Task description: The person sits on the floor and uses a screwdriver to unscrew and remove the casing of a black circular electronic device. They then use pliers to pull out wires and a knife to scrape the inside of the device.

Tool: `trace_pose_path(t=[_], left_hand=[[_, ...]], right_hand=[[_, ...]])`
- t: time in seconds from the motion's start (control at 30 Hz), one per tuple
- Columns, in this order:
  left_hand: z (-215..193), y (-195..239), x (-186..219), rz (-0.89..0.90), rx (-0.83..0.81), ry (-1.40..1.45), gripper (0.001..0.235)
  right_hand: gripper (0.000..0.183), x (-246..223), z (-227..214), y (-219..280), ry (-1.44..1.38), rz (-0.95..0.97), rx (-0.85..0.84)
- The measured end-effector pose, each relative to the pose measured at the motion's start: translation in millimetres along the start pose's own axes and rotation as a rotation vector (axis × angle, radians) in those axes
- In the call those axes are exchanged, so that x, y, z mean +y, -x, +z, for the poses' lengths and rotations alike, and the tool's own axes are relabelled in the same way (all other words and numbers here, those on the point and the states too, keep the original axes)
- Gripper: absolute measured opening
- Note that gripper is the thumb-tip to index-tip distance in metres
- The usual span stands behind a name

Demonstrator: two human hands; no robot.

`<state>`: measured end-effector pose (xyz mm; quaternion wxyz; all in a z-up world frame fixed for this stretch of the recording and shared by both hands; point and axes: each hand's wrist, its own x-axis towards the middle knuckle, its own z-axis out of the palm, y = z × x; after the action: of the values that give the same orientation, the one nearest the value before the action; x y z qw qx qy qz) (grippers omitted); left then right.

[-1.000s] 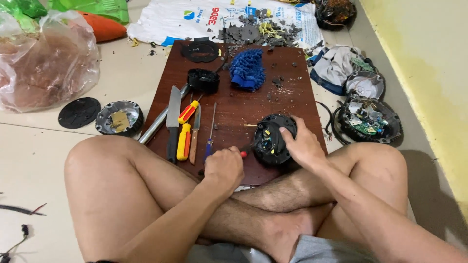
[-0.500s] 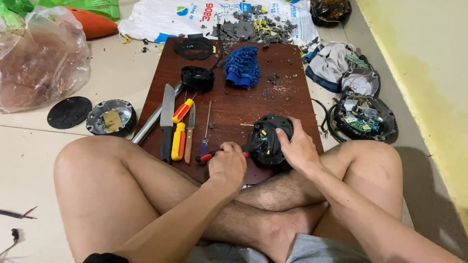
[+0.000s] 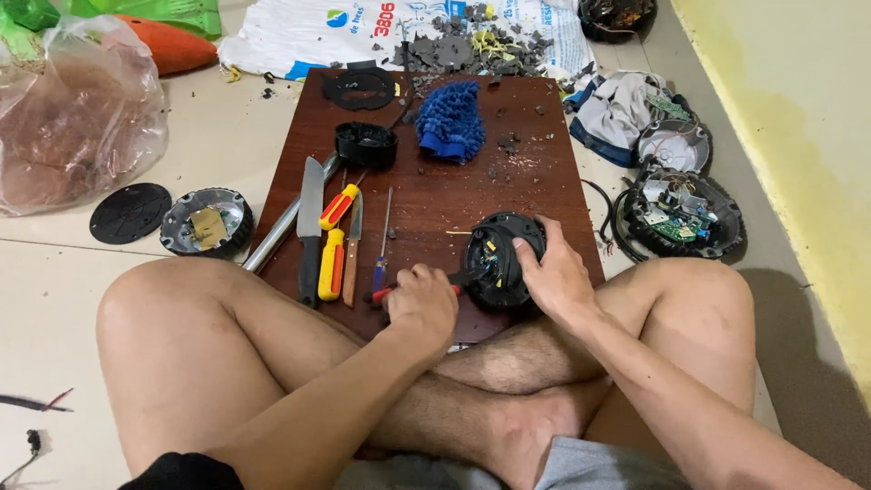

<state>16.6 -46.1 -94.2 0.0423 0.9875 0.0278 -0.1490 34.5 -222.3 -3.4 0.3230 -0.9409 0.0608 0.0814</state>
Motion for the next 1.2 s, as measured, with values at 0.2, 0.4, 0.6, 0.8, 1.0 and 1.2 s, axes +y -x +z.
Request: trace_pose_path(t=[0.2,0.4,0.6,0.8,1.0,1.2], left_hand=[[-35,29,11,0.115,-0.074,-0.382,0.04],[-36,35,1,0.186,0.013,-0.345,0.042],[13,-28,0,0.157,-0.176,0.084,0.039],[-80,26,-5,0.119,-0.45,0.155,0.035],[-65,11,22,0.099,-0.258,-0.061,0.023],[-43,7,39,-0.119,-0.239,0.04,0.031]], right_hand=[[0.065,-5,-4,6,-0.003,0.007,-0.018],[0.064,1,-5,-2,0.01,-0.003,-0.041],[0.063,-2,-10,-3,0.03,0.019,-0.081],[0.06,6,-2,-12,0.026,0.019,-0.032],[0.061,9,0,-6,0.01,0.016,-0.022],[0.062,14,5,-3,-0.019,-0.026,0.032]])
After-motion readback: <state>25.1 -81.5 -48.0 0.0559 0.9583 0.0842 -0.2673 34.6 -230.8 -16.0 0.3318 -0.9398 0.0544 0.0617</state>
